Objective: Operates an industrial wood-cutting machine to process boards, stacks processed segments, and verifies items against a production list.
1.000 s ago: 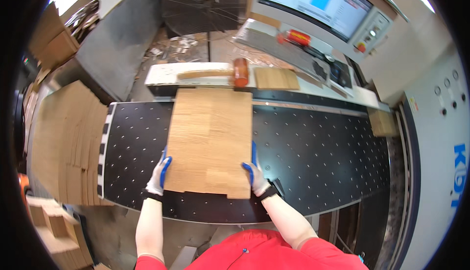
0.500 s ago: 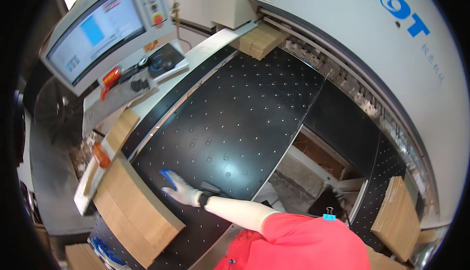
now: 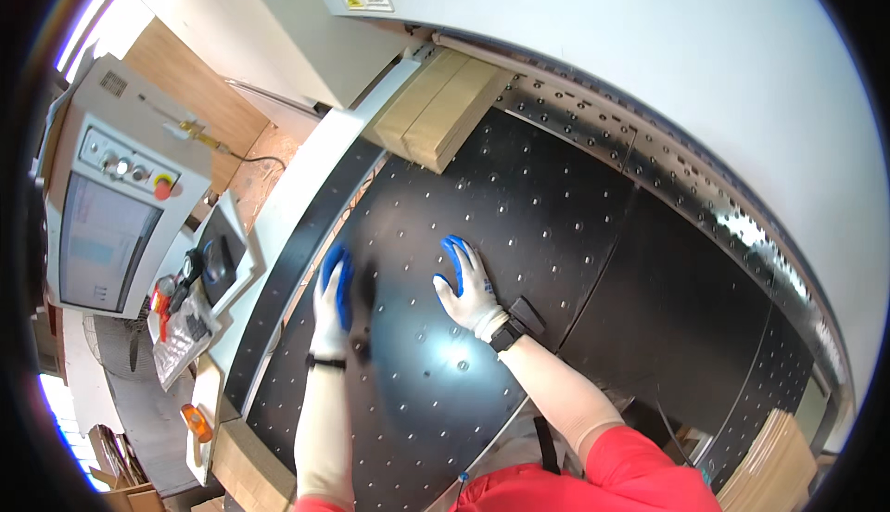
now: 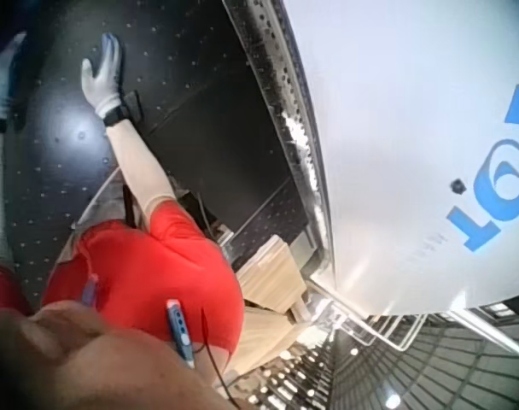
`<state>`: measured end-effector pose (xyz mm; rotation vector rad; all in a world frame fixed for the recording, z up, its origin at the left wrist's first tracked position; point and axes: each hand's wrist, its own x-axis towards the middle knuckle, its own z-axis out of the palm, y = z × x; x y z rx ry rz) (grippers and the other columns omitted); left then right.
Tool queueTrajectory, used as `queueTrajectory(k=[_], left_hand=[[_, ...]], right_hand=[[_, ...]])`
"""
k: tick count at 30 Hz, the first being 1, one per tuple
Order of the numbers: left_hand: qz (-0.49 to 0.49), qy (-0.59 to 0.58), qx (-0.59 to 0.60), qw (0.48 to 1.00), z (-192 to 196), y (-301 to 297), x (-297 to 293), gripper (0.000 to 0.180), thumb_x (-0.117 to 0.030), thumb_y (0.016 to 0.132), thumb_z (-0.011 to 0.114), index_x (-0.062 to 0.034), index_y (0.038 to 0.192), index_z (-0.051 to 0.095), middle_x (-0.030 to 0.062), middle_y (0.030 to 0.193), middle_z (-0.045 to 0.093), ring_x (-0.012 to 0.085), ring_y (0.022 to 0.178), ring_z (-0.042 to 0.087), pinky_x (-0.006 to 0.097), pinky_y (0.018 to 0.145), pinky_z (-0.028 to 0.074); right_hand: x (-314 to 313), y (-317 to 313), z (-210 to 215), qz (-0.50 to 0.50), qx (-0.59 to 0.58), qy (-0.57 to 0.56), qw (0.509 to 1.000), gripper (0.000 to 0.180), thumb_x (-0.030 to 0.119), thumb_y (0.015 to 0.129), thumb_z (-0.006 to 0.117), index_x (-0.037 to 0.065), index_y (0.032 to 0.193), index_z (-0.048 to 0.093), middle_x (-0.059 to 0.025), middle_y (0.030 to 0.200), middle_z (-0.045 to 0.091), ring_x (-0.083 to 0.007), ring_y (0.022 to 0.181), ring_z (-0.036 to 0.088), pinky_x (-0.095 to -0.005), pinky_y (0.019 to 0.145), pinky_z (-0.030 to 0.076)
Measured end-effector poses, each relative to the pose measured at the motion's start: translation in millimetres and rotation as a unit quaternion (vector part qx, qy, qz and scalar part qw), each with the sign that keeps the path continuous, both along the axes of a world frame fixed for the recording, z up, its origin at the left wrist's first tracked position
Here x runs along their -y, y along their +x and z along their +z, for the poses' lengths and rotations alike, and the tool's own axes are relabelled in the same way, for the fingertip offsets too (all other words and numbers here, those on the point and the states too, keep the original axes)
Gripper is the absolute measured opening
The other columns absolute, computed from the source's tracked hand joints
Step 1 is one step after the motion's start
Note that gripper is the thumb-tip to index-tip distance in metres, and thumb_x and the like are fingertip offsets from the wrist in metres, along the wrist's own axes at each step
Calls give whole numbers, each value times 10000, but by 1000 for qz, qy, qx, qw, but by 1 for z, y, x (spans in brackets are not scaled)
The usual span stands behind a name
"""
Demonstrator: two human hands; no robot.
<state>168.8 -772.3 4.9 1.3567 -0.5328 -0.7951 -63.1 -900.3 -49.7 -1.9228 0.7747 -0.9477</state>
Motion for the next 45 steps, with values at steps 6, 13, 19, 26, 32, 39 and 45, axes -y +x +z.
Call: queueTrajectory(k=[6,13,19,26,32,39,45], left_hand=[[196,-103,-61,973,-44,50,255,870,-448,979,685,-55,1622,250,149,1576,399,255,1432,386,408,1204,281],[180,-81,-25,980,-57,-38,271,731,-339,1005,690,-4,1546,331,162,1534,407,262,1403,413,384,1184,344],[3,12,31,999,-12,-16,293,545,-319,995,673,-27,1429,522,132,1249,661,245,1132,621,378,971,501],[42,-13,98,994,-38,-68,284,558,-307,941,657,-41,1421,560,246,1289,670,380,1230,634,413,1041,504],[54,37,109,992,-24,-109,120,631,-389,986,634,-79,1514,480,201,1533,509,391,1405,487,415,1168,396],[-7,105,60,993,-24,-175,-128,911,-287,957,720,27,1619,180,259,1661,255,349,1525,320,412,1244,284],[-36,178,12,983,10,-242,-335,867,-529,971,655,48,1539,343,276,1559,395,381,1461,392,427,1204,331]], right_hand=[[87,11,-1,-16,62,-5,998,643,228,939,684,-52,1471,456,-253,1492,482,-411,1389,458,-462,1198,337],[181,-26,-1,-68,251,206,943,664,178,1001,630,-16,1568,345,-131,1608,401,-258,1475,372,-386,1235,250],[275,5,-31,-22,415,395,819,520,274,1064,567,12,1502,466,-97,1490,521,-209,1391,460,-367,1198,313],[274,-22,-30,126,213,538,806,553,399,1054,534,-10,1426,534,-158,1342,654,-299,1190,660,-449,1039,515],[133,-57,-36,77,188,392,897,528,295,1058,553,19,1495,445,-129,1415,573,-253,1267,587,-414,1098,451],[-101,-129,19,180,168,436,866,696,264,989,550,79,1612,300,-154,1578,436,-327,1410,480,-461,1173,394],[-263,-191,27,188,135,515,825,539,290,1035,536,46,1509,455,-125,1490,545,-294,1339,551,-442,1135,435]])
